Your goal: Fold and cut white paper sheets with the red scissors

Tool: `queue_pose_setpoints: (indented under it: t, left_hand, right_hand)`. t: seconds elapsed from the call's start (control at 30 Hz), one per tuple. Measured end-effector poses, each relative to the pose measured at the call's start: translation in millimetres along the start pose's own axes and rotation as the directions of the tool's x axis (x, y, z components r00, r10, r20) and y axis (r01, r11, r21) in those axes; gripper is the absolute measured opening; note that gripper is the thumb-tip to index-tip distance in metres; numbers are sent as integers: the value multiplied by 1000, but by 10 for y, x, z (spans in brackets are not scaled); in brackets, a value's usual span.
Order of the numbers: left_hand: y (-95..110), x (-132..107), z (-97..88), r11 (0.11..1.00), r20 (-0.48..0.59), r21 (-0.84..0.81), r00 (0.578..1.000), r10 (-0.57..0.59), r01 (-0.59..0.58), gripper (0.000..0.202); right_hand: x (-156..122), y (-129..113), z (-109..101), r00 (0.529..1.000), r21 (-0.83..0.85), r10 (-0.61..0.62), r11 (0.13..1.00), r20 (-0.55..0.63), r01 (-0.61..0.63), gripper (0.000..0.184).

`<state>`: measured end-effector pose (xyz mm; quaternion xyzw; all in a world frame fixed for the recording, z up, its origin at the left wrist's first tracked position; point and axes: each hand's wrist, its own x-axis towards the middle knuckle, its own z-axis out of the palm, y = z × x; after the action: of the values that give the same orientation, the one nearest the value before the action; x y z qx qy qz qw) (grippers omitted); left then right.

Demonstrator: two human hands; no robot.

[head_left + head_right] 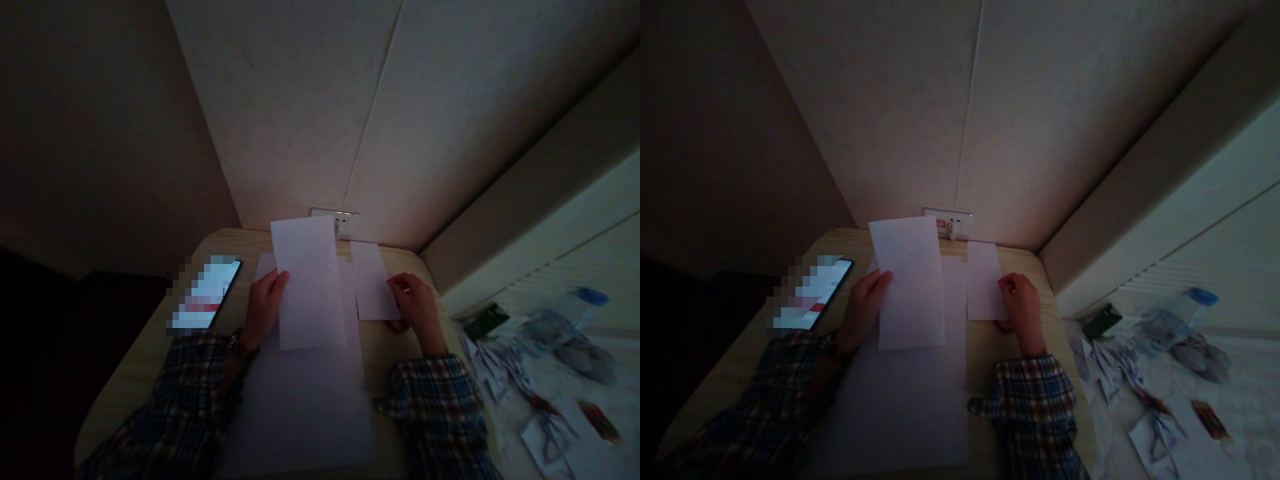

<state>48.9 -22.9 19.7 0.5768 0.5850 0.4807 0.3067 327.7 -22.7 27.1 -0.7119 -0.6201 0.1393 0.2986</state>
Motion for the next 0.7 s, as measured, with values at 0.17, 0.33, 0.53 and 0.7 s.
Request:
queue_pose_setpoints:
  t: [0.17,0.33,0.53,0.7]
  left_hand:
    - [-20,11,-1,998,-35,-49,998,-48,47,31]
    - [-12,8,-3,996,-49,-66,997,-60,56,32]
    - [4,3,-10,996,-56,-80,997,-53,48,32]
    - [-8,8,-12,994,-48,-99,998,-52,47,31]
  right_hand:
    - [-27,310,-206,981,-149,72,988,178,-45,10]
    - [-65,326,-173,954,-115,64,993,294,-32,9]
    - [-62,323,-139,956,-63,114,993,272,-101,19]
    - [-64,371,-173,926,-20,101,995,365,-100,23]
